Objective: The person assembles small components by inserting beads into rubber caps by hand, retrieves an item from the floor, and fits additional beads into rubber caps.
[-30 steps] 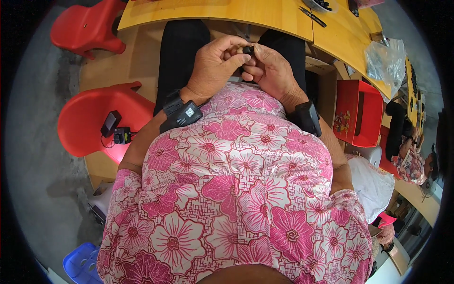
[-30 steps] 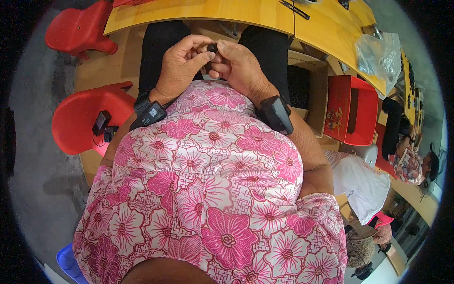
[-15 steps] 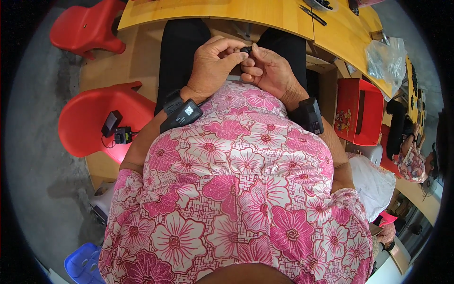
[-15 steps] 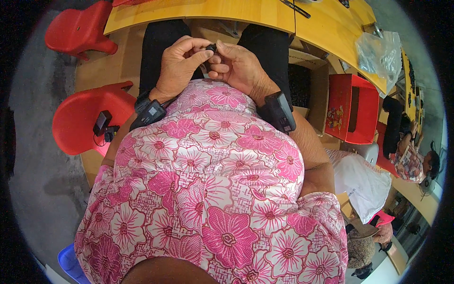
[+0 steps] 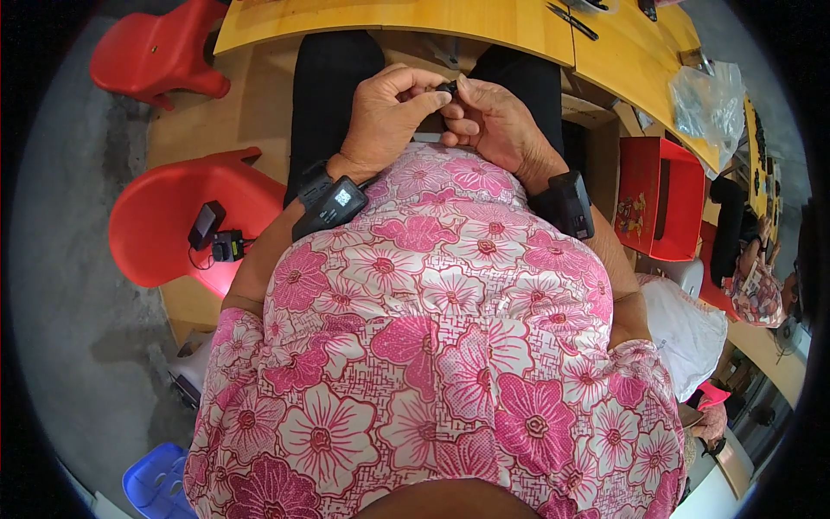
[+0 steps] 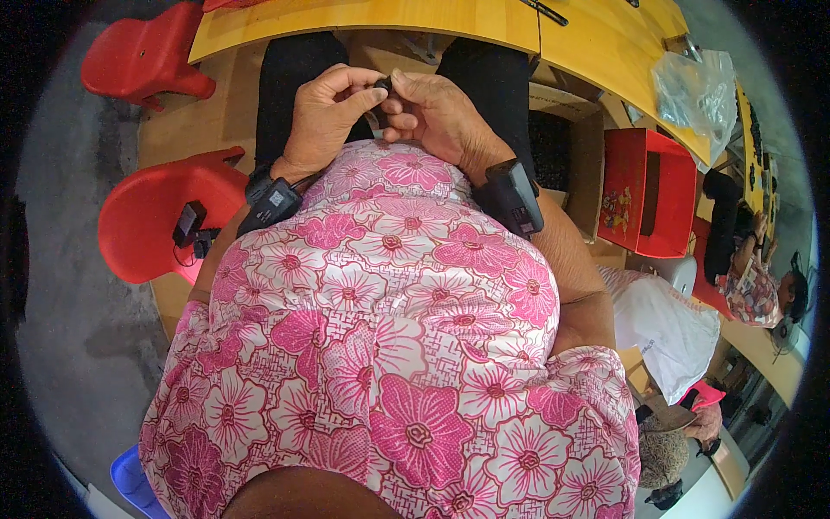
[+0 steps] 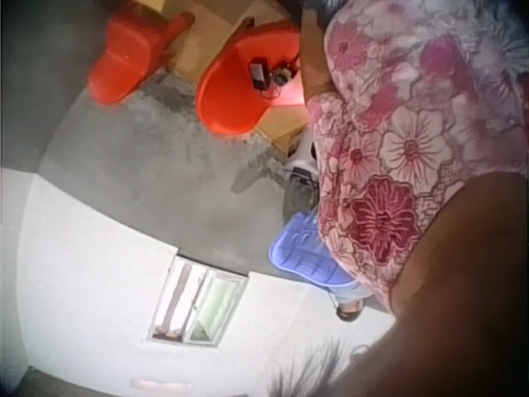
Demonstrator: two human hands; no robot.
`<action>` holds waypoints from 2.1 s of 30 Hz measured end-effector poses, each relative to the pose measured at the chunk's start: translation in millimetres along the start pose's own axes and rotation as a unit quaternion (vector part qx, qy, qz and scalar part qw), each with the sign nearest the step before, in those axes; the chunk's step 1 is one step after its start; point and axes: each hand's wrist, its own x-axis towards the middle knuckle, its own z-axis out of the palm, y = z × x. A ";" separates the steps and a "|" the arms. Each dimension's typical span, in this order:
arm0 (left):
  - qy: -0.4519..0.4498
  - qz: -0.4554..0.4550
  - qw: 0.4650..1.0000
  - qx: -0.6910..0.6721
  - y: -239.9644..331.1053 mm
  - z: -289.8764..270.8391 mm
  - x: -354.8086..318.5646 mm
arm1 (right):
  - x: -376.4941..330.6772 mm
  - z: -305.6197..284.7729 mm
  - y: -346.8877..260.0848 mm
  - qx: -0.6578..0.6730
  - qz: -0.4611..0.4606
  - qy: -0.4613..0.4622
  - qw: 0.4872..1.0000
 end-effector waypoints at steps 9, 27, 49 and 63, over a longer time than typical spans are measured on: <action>-0.007 -0.115 0.983 -0.144 3.1 0.3 -0.8 | 0.8 2.4 0.7 -0.094 -0.095 0.089 0.987; -0.057 -0.245 0.887 -0.387 -13.0 -6.4 -2.6 | 1.2 4.0 2.1 -0.062 -0.095 0.073 0.991; 0.003 -0.188 0.932 -0.310 -6.0 5.5 -0.2 | 4.8 0.2 9.2 0.004 -0.088 0.093 0.992; 0.025 -0.123 0.968 -0.216 -2.4 4.7 -0.3 | 6.0 -8.0 7.4 0.046 -0.021 0.027 0.998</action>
